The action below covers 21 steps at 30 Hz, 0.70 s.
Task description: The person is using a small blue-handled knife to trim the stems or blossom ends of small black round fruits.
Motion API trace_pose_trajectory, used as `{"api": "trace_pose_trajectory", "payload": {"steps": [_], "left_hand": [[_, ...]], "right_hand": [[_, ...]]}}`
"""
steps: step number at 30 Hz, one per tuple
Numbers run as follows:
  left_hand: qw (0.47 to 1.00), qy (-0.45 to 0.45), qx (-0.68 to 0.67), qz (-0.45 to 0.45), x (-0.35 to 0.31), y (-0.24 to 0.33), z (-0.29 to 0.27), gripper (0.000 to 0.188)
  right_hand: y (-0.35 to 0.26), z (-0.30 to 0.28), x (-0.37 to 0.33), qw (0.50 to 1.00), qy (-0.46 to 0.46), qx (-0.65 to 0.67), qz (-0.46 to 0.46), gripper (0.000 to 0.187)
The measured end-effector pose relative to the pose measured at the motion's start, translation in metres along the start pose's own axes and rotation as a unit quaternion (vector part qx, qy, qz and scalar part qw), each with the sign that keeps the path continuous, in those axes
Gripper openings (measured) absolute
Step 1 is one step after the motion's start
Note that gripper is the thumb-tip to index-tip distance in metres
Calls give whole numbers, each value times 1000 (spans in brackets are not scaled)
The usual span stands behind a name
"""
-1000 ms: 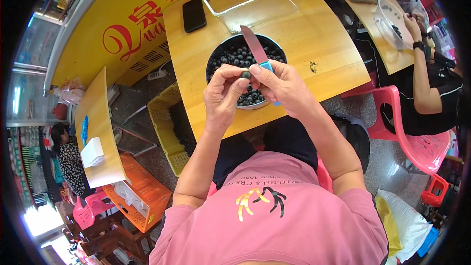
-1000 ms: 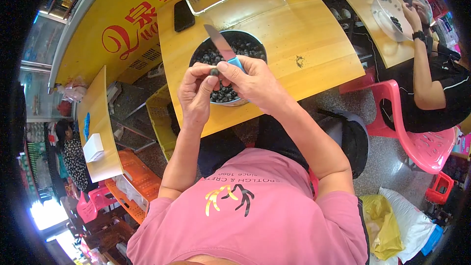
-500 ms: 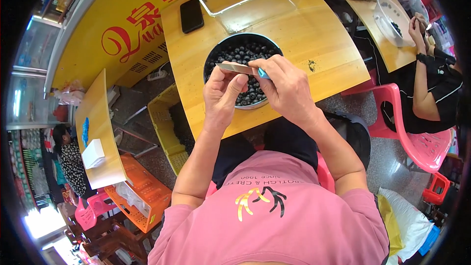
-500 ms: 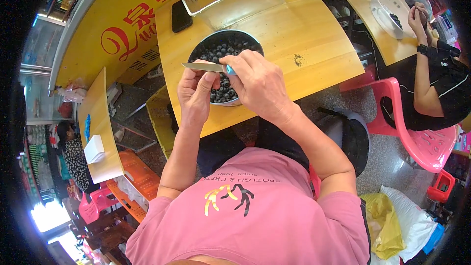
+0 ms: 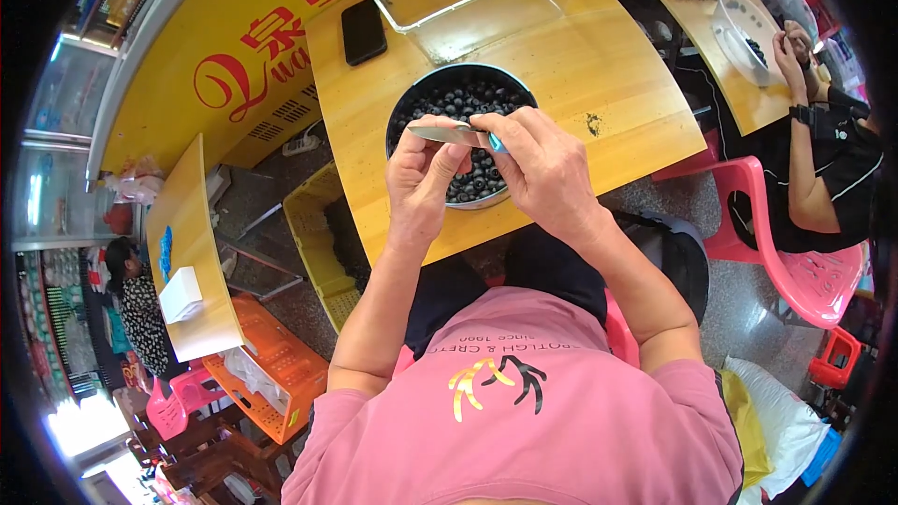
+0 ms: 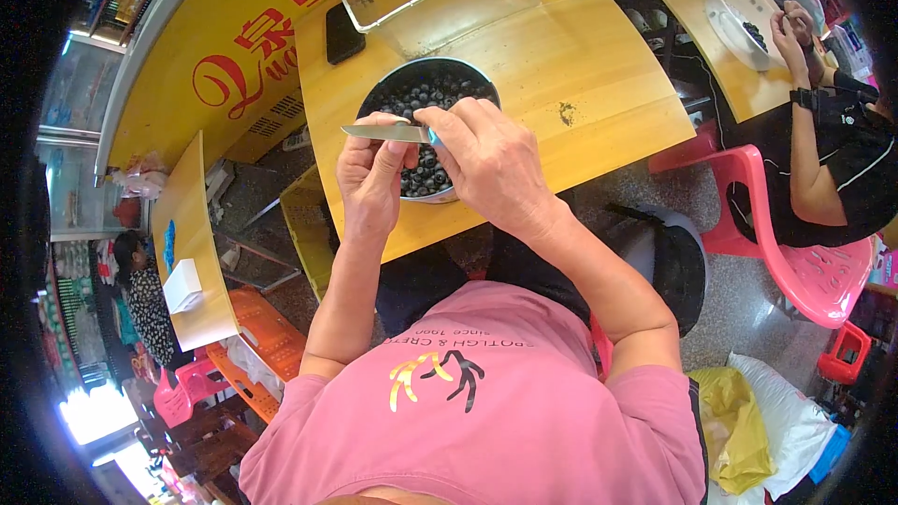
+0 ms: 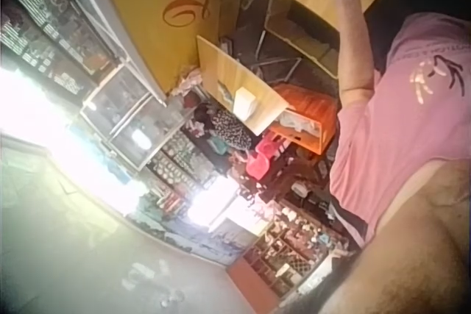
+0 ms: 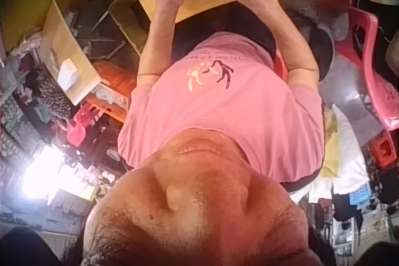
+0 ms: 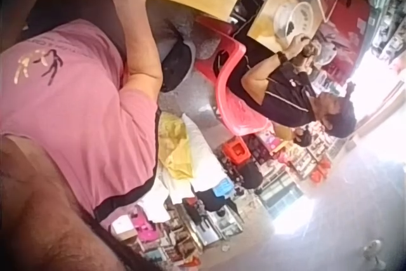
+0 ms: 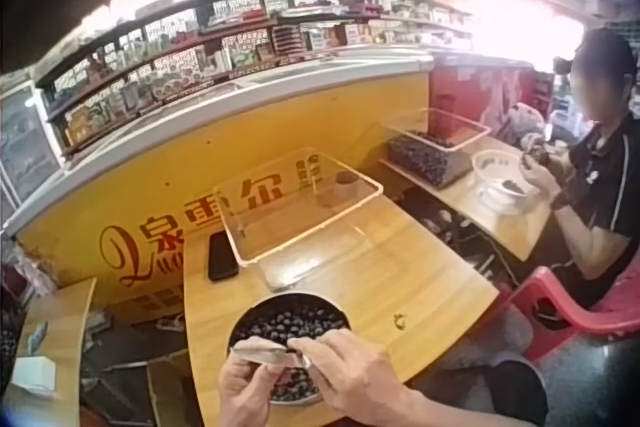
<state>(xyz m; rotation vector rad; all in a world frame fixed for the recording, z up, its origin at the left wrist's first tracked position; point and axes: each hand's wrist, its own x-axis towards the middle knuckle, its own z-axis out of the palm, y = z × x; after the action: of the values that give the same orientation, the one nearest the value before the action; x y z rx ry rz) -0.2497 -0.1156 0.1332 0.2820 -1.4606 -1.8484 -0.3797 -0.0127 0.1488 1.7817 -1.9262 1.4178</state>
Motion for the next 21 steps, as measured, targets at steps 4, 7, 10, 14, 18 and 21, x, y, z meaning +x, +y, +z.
{"api": "trace_pose_trajectory", "payload": {"steps": [4,7,10,14,18,21], "left_hand": [[1000,5,-21,-4,0,0,0,15],[999,-2,-26,-22,0,2,-5,17],[999,-4,-40,-21,-3,5,-5,16],[1000,17,-14,-15,-1,1,-8,12],[999,-4,44,19,-3,3,3,16],[994,-31,55,91,-2,-1,2,20]], "right_hand": [[0,0,0,1000,20,-13,-13,36],[1,-1,2,999,26,-14,-22,39],[4,-1,4,998,2,-59,21,32],[0,4,4,988,-2,96,119,14],[-10,2,4,906,-82,323,260,22],[-16,-1,5,799,-89,431,410,21]]}}
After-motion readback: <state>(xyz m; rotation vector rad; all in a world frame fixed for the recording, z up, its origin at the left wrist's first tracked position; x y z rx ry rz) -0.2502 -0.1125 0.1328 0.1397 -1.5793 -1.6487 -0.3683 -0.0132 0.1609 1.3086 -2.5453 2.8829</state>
